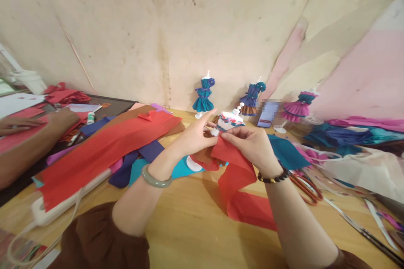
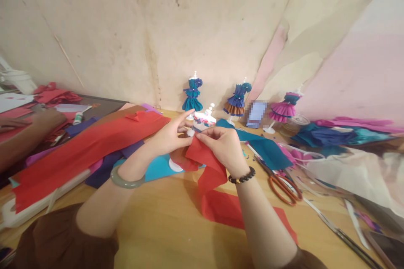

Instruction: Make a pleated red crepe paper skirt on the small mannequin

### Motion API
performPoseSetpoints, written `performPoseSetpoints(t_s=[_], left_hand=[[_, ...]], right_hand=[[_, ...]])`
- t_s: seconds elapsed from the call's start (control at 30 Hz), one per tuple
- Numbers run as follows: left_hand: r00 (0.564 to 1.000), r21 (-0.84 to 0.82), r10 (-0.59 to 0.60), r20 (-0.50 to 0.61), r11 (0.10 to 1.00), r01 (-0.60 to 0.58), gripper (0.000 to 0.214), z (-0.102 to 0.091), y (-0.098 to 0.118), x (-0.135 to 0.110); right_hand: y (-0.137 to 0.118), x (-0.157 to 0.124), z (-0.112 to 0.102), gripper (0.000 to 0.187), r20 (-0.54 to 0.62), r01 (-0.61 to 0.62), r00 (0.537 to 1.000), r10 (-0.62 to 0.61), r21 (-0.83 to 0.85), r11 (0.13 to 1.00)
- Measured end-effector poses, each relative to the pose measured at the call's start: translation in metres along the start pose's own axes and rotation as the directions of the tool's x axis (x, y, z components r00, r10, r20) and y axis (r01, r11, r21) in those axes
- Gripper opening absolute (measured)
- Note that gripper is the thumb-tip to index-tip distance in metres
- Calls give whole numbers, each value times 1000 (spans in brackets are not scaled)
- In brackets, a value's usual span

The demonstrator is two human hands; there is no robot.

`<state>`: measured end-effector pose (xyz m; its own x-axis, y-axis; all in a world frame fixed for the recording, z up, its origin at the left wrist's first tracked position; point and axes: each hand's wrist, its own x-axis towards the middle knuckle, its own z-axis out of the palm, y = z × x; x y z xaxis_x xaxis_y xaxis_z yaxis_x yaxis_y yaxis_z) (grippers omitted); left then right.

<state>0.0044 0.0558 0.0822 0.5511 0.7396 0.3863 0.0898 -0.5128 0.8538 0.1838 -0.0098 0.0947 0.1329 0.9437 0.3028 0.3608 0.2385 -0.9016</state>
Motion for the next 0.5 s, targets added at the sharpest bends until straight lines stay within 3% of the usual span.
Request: performPoseSetpoints(t_s=[0.5], left_hand=[[1000,31,-6,-20,1000,6,84,1,3,-1]], right_hand=[[-1,0,0,27,-34,62,997,-64,-42,997]])
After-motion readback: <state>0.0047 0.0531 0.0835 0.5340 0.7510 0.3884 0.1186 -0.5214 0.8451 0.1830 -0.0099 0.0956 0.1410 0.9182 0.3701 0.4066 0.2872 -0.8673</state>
